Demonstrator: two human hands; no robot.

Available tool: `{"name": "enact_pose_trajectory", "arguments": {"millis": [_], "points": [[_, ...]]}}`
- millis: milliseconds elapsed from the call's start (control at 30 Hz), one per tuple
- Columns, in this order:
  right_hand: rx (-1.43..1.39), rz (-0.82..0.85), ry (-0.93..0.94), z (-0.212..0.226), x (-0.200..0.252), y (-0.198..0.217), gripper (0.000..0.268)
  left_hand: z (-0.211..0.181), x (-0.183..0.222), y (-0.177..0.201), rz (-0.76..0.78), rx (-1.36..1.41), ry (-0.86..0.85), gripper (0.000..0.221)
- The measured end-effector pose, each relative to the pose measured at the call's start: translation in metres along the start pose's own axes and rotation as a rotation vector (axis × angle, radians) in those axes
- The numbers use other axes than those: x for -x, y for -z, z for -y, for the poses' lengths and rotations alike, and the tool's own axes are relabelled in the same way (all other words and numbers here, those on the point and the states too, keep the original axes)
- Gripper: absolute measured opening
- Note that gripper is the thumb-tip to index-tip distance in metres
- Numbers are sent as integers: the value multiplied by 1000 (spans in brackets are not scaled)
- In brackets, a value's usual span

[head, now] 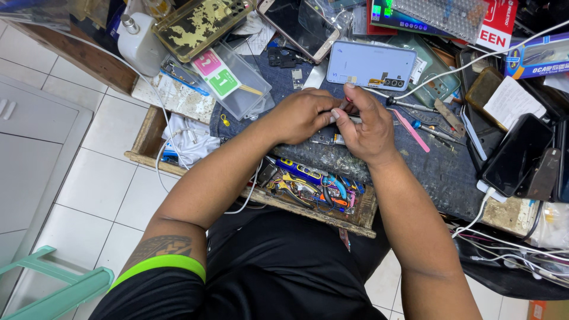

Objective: The person removes the back cover of a mobile phone and uses a screwdriver to remove screws from the internal chassis.

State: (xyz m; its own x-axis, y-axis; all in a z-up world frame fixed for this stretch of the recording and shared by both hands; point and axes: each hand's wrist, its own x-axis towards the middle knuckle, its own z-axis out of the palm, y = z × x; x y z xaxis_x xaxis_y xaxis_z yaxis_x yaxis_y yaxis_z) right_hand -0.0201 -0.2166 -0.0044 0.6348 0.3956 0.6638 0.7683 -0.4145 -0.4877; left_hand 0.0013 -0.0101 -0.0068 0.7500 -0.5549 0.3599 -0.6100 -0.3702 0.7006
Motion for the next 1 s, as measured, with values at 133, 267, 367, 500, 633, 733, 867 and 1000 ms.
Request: {"name": "enact_pose_trajectory", "arguments": {"millis": [133, 267, 367, 500, 633, 733, 867, 1000], "points": [[61, -20, 26, 4, -5, 4, 56, 0, 1, -7, -112, -4, -114, 21], [-42, 15, -14, -3, -1, 4, 54, 5, -1, -14, -160, 3, -71, 17], [-157, 40, -2, -8, 4, 5, 53, 5, -2, -20, -210, 21, 2, 24], [-26, -40, -50, -11, 7, -5, 68, 4, -5, -20, -164, -8, 41, 23], [148, -119, 7, -14, 6, -13, 58, 7, 1, -14, -181, 47, -231, 30], [-4, -66, -6, -7, 6, -6, 55, 10, -1, -16, -147, 71, -127, 22], [-40, -88, 22, 1, -1, -5, 57, 12, -3, -19, -131, 94, 6, 16], [53, -108, -1, 3, -1, -9, 61, 6, -4, -23, -131, 50, 206, 18]]}}
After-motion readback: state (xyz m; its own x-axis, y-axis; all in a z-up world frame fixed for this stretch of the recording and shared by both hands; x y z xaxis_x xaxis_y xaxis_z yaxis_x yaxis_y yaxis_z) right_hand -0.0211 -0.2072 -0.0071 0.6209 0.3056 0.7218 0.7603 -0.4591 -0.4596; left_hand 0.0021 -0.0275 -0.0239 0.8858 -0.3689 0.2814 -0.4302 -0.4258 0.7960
